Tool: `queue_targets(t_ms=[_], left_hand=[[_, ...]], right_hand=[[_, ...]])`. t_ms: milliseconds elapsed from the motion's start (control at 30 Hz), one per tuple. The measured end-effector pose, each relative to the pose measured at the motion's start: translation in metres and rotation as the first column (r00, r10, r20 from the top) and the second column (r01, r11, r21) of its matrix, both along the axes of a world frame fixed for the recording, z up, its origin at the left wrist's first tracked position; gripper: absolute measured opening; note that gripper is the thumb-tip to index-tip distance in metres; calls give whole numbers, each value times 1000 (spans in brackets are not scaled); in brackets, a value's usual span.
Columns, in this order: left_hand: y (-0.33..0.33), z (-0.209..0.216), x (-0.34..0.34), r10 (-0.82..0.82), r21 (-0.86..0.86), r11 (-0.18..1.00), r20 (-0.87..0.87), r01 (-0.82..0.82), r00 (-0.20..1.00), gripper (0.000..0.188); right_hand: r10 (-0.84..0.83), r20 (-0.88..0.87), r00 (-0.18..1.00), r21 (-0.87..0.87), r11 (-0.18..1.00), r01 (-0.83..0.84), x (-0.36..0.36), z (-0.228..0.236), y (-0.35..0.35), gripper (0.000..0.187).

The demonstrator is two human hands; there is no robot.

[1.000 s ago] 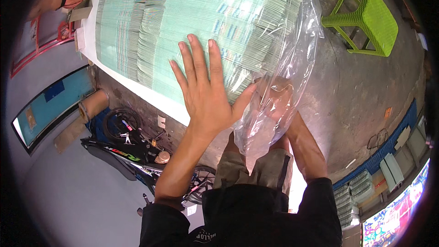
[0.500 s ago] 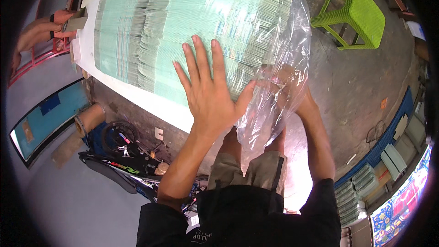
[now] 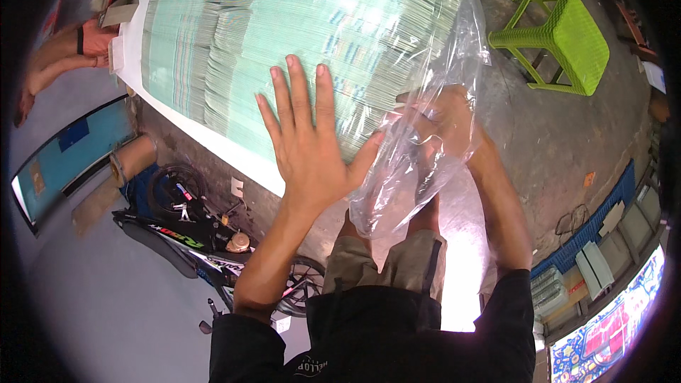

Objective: The person repeatedly picks up stacks of light green paper, places them into a clear plastic bag on a white table, and smooths the bag to secure the contents. The person also moves a green stool and handles additional paper stacks from a nearby surface.

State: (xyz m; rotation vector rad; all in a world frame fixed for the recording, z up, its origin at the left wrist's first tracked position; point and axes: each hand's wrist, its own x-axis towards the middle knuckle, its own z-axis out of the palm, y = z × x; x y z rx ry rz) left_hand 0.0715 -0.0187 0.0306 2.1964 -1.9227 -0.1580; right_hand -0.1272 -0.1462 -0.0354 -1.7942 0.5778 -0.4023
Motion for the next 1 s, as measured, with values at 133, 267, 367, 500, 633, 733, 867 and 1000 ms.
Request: queue_targets(t_ms=[133, 267, 367, 500, 633, 733, 867, 1000], left_hand=[[1, -1, 2, -2, 2, 1000, 13, 2, 1000, 106], [1, -2, 1, -15, -10, 1000, 24, 15, 1000, 105], [1, -2, 2, -26, -18, 999, 26, 27, 999, 105], [3, -6, 4, -35, -36, 999, 21, 36, 999, 105], [2, -8, 2, -33, -51, 998, 9, 34, 999, 104], [3, -6, 0, -37, -55, 998, 14, 38, 999, 102], [5, -9, 2, -41, -83, 996, 6, 42, 999, 102], [4, -8, 3, -47, -71, 996, -15, 46, 999, 104]], right_hand=[[-11, -42, 999, -44, 999, 10, 4, 4, 3, 15], [23, -91, 996, -382, 923, -56, 2, -1, 9, 12], [57, -145, 988, -528, 840, -126, 0, 2, 17, 14], [62, -58, 996, -538, 839, -84, 2, 0, 23, 17], [-35, 47, 998, -494, 868, 54, 3, -27, 54, 27], [-145, 81, 986, -482, 860, 166, 4, -47, 87, 32], [-207, -30, 978, -304, 934, 189, 3, -49, 117, 33], [-291, 13, 957, -247, 926, 285, -6, -49, 108, 32]])
